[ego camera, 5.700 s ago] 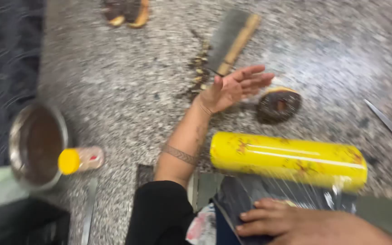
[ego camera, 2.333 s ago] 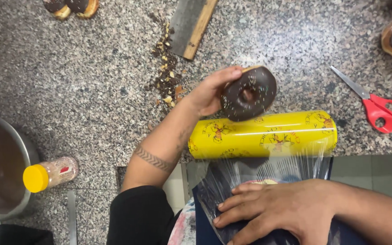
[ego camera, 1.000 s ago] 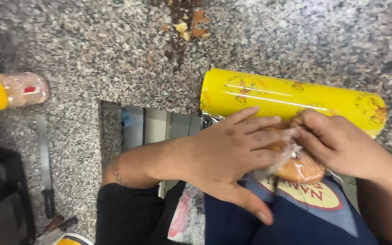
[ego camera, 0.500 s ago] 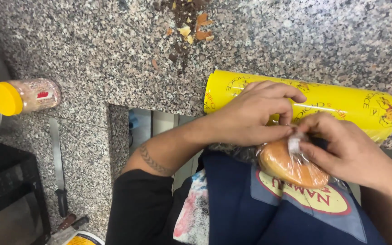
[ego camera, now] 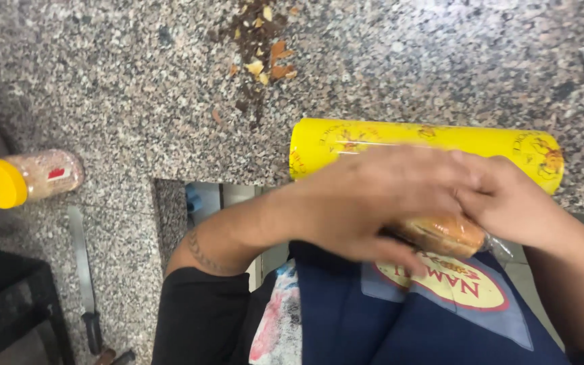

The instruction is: The person wraps individual donuts in plastic wrap by placing them on the film, folding the wrap over them, and cutting the film with scissors.

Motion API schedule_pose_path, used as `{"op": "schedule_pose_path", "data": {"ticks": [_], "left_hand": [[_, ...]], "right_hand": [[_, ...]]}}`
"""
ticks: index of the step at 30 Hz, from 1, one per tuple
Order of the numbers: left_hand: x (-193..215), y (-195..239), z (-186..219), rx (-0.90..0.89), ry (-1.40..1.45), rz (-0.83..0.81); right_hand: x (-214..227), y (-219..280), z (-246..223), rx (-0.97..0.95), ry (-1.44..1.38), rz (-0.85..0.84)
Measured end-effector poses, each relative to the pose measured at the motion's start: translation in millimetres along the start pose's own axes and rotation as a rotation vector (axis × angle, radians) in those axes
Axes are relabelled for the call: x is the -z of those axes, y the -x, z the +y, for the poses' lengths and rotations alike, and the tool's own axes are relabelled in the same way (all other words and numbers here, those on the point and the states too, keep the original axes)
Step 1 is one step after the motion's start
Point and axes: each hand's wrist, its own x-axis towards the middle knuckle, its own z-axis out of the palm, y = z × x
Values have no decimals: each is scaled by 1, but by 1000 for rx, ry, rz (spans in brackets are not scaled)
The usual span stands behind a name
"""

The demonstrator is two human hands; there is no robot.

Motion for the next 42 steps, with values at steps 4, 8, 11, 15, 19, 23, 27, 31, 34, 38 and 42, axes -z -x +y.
{"op": "schedule_pose_path", "data": {"ticks": [4,8,11,15,19,23,27,31,34,38,42], "left_hand": [[-27,10,-27,-106,72,-116],[-32,3,-48,-157,91,-69],[-32,1,-50,-106,77,-76],[-25,3,-46,-9,71,-50],[-17,2,-44,30,81,1],[-14,2,-45,-11,19,58],[-11,-1,-43,-51,-14,90],[-10,-1,-43,-53,-42,74],[-10,1,-42,-59,-66,73],[-17,2,-38,-99,0,6],[-34,-3,-32,-157,43,-104]], "right_hand": [[8,-6,14,58,-197,-78],[11,-17,-1,27,-443,-155],[18,-18,-25,-29,-419,-153],[34,-3,-36,32,-148,45],[57,35,6,171,-258,196],[62,65,21,317,-261,268],[50,74,-4,382,-170,335],[36,77,0,322,-164,403],[38,76,4,256,-101,505],[46,63,13,438,154,693],[48,31,-10,604,289,666]]}}
